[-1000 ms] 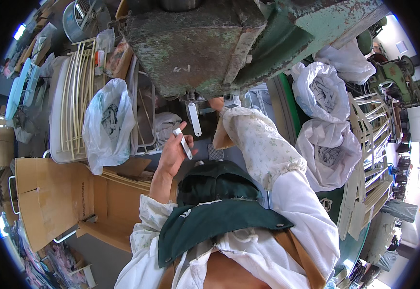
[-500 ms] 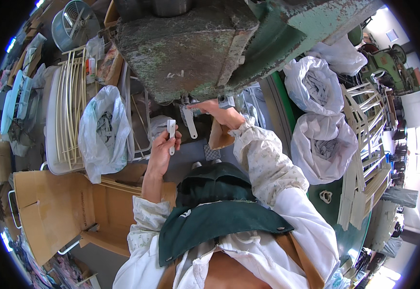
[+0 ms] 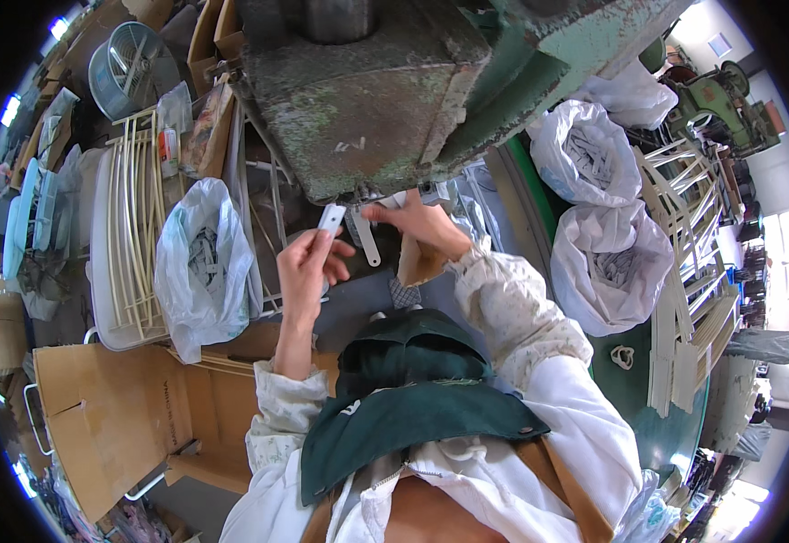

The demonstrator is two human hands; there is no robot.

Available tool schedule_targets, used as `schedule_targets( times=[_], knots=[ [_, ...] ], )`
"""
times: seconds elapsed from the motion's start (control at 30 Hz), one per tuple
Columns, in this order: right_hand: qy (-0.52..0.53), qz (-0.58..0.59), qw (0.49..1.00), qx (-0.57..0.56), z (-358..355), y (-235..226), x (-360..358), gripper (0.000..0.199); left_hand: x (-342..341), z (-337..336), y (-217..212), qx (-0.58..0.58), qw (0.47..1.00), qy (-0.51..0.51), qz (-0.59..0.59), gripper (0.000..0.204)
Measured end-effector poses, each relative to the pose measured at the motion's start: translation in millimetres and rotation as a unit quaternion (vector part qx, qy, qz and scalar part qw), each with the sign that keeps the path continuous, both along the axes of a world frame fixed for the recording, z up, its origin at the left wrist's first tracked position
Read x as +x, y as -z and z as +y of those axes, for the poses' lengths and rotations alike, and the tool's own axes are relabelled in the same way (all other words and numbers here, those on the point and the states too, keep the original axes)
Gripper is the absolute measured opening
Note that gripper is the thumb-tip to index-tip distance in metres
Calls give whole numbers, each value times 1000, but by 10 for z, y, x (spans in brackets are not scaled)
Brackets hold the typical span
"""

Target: The person repeatedly picks up small white plastic pieces from a bag and a nearby surface, aligns them, and presses them together by hand. They place the assembled pieces into a white bag and continue the cycle.

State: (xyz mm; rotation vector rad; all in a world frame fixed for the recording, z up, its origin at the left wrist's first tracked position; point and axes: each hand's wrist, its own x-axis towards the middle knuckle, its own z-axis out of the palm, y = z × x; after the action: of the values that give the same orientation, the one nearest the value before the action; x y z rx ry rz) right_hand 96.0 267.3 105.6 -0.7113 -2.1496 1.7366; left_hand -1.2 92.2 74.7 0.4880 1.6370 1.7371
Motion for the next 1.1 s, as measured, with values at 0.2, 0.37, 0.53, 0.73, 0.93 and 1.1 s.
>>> schedule_targets(
  times=[0.2, 0.37, 0.53, 0.73, 0.93, 1.1],
  knots=[
    [-42, -43, 993, -104, -37, 362, 181, 30, -51, 333, 21, -44, 997, 62, 32, 36],
    [-40, -30, 988, -149, -29, 403, 212, 24, -78, 289, -19, -96, 994, 50, 27, 39],
    [-58, -36, 990, -120, -9, 395, 186, 24, -33, 372, -13, -29, 999, -16, 2, 38],
    [-59, -43, 992, -104, 2, 331, 234, 23, 13, 356, 171, -82, 996, -1, -19, 28],
    [-78, -50, 990, -105, -69, 370, 292, 22, 13, 104, 191, -36, 997, -10, -71, 22],
    [-81, -43, 992, -89, -51, 350, 315, 21, -18, 72, 191, -29, 997, -12, -65, 22]
  ],
)
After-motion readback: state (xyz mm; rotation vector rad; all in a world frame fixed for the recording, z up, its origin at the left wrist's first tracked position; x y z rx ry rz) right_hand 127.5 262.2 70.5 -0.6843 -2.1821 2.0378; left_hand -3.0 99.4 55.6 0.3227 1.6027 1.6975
